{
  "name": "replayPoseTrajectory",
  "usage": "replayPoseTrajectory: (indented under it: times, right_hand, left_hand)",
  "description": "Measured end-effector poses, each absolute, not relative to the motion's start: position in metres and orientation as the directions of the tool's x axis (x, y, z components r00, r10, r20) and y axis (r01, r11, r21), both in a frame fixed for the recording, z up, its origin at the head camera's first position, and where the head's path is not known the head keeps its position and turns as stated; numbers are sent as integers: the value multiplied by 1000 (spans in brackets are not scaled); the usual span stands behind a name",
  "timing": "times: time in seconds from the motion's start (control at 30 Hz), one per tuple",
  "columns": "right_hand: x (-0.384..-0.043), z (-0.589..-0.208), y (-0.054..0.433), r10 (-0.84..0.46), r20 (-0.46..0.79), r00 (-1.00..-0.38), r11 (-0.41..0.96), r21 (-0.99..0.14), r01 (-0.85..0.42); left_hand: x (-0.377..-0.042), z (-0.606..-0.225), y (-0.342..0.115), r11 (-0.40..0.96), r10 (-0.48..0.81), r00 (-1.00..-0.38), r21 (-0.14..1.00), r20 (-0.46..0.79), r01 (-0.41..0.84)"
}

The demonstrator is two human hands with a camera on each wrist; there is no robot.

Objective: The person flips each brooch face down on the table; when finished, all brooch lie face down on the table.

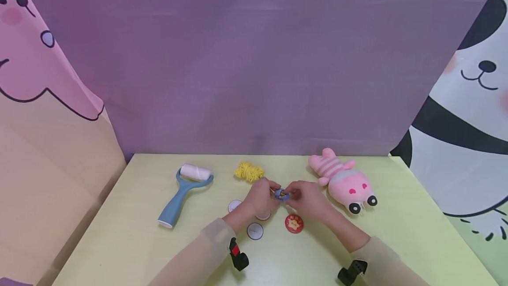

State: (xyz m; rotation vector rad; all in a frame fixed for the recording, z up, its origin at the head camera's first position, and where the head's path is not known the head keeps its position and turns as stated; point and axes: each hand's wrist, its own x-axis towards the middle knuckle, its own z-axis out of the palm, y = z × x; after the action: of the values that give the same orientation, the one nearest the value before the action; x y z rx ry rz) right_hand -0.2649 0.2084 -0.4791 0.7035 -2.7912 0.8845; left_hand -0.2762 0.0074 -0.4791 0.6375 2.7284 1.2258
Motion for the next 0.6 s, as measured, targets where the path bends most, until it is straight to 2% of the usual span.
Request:
replayPoseTrajectory:
  times: [0.13, 0.4, 0.6]
  right_hand:
    - [-267, -474, 214, -389, 229, -892, 685, -576, -446]
    - [-264, -453, 221, -421, 255, -871, 549, -692, -468]
    - [-262, -442, 222, -404, 250, -880, 499, -746, -442]
  left_hand:
    - [-275, -471, 1, 524, 391, -910, 781, 135, 341]
    - [-267, -459, -10, 379, 344, -914, 859, 216, 346]
    - [-264, -460, -13, 264, 290, -923, 905, 254, 332]
